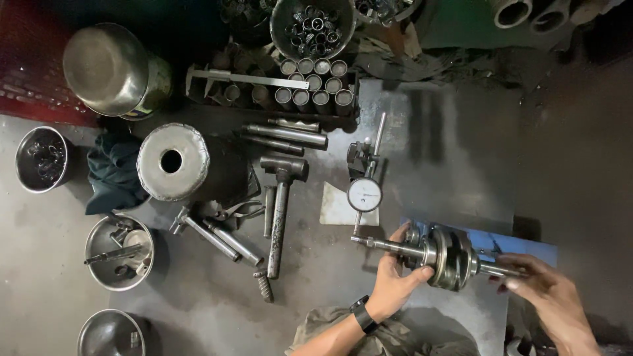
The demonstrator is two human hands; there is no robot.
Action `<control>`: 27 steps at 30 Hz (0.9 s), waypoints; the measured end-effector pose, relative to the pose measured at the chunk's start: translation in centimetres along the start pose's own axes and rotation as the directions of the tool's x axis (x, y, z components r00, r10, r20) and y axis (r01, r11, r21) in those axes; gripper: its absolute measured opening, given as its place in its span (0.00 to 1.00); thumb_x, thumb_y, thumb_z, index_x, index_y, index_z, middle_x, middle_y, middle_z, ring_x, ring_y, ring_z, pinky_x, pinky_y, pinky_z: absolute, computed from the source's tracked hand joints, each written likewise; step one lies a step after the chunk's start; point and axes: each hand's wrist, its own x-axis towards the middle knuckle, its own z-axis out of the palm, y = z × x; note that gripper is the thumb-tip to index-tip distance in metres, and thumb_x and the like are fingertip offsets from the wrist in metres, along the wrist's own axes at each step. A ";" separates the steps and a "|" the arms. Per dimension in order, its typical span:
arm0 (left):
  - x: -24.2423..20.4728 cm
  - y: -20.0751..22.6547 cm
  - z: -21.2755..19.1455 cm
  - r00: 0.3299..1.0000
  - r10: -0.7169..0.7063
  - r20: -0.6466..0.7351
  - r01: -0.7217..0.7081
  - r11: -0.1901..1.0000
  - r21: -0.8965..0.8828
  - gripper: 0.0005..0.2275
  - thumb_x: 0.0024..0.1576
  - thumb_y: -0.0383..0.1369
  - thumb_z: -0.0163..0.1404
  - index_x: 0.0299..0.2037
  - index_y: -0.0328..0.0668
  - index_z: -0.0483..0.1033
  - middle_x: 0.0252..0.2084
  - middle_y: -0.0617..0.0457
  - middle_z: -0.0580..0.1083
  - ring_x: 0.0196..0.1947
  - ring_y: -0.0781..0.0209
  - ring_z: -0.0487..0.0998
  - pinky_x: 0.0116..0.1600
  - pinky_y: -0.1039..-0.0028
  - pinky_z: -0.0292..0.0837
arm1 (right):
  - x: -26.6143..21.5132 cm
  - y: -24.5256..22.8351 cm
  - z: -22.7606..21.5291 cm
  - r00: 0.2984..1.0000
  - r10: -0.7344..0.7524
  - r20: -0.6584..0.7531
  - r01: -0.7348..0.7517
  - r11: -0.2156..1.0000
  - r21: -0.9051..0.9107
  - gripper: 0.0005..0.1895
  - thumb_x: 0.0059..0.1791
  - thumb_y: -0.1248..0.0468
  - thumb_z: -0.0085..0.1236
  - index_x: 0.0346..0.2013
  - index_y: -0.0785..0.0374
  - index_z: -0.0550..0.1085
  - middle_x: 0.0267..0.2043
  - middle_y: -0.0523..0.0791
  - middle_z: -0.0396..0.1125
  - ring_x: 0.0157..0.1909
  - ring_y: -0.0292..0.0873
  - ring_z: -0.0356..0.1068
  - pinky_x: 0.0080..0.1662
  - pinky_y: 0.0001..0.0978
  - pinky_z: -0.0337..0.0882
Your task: The person assembles a mechanical shaft with bearings and washers on a blue vise. They repeatedly pick up the shaft, rotate it, and use a dial indicator to measure the components while working at a cluttered metal workbench.
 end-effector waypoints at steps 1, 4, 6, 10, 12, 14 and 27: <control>0.0 0.0 0.0 1.000 0.000 0.000 0.000 1.000 0.000 0.44 0.53 0.39 0.64 0.77 0.32 0.52 0.67 0.47 0.67 0.68 0.58 0.66 0.73 0.66 0.59 | 0.3 0.5 0.0 1.000 0.000 0.000 0.000 1.000 0.000 0.20 0.46 0.69 0.57 0.53 0.70 0.77 0.43 0.55 0.76 0.43 0.53 0.76 0.53 0.52 0.76; 0.0 0.2 0.0 1.000 -0.006 0.003 0.006 1.000 -0.010 0.43 0.53 0.39 0.64 0.76 0.33 0.51 0.68 0.48 0.67 0.68 0.58 0.66 0.74 0.67 0.59 | 2.2 3.6 -0.3 1.000 -0.004 0.006 0.004 0.999 0.042 0.18 0.52 0.63 0.53 0.52 0.72 0.77 0.41 0.57 0.75 0.42 0.57 0.77 0.52 0.53 0.77; 0.0 0.2 -0.1 1.000 -0.020 -0.003 0.020 0.999 0.030 0.44 0.53 0.39 0.64 0.76 0.33 0.51 0.68 0.47 0.67 0.68 0.58 0.66 0.73 0.67 0.59 | 4.6 7.7 -1.0 1.000 0.012 0.011 -0.013 0.994 0.108 0.22 0.58 0.57 0.52 0.46 0.78 0.77 0.37 0.63 0.73 0.42 0.61 0.77 0.51 0.58 0.75; 0.0 -0.2 -0.2 1.000 -0.028 -0.007 0.028 0.998 0.059 0.44 0.52 0.40 0.64 0.77 0.32 0.52 0.67 0.45 0.67 0.68 0.57 0.67 0.72 0.66 0.60 | 4.0 6.1 -0.7 0.999 0.030 -0.039 -0.029 1.000 0.005 0.21 0.56 0.57 0.57 0.45 0.78 0.77 0.39 0.62 0.74 0.45 0.59 0.75 0.54 0.57 0.72; 0.0 -0.2 0.0 1.000 -0.012 -0.002 0.012 1.000 -0.003 0.45 0.52 0.41 0.65 0.76 0.32 0.51 0.68 0.46 0.67 0.68 0.57 0.66 0.73 0.66 0.59 | 3.4 4.8 -0.6 0.995 0.047 -0.088 -0.056 0.992 -0.110 0.18 0.50 0.61 0.63 0.48 0.73 0.79 0.43 0.57 0.77 0.50 0.52 0.75 0.59 0.51 0.71; 0.0 -0.3 0.0 1.000 -0.002 0.002 0.002 1.000 -0.023 0.45 0.52 0.41 0.65 0.76 0.32 0.51 0.69 0.46 0.66 0.69 0.58 0.66 0.74 0.66 0.58 | 3.3 4.9 -0.7 0.997 0.029 -0.066 -0.035 0.995 -0.094 0.18 0.49 0.62 0.63 0.48 0.73 0.80 0.42 0.57 0.78 0.49 0.52 0.76 0.59 0.50 0.72; 0.0 -0.4 -0.2 1.000 -0.031 -0.003 0.031 0.999 -0.019 0.45 0.51 0.38 0.65 0.76 0.32 0.50 0.68 0.46 0.66 0.68 0.57 0.66 0.74 0.66 0.58 | -0.1 0.1 0.4 0.997 -0.069 -0.037 0.065 0.993 -0.101 0.23 0.40 0.71 0.67 0.51 0.64 0.79 0.44 0.50 0.78 0.45 0.46 0.76 0.51 0.41 0.78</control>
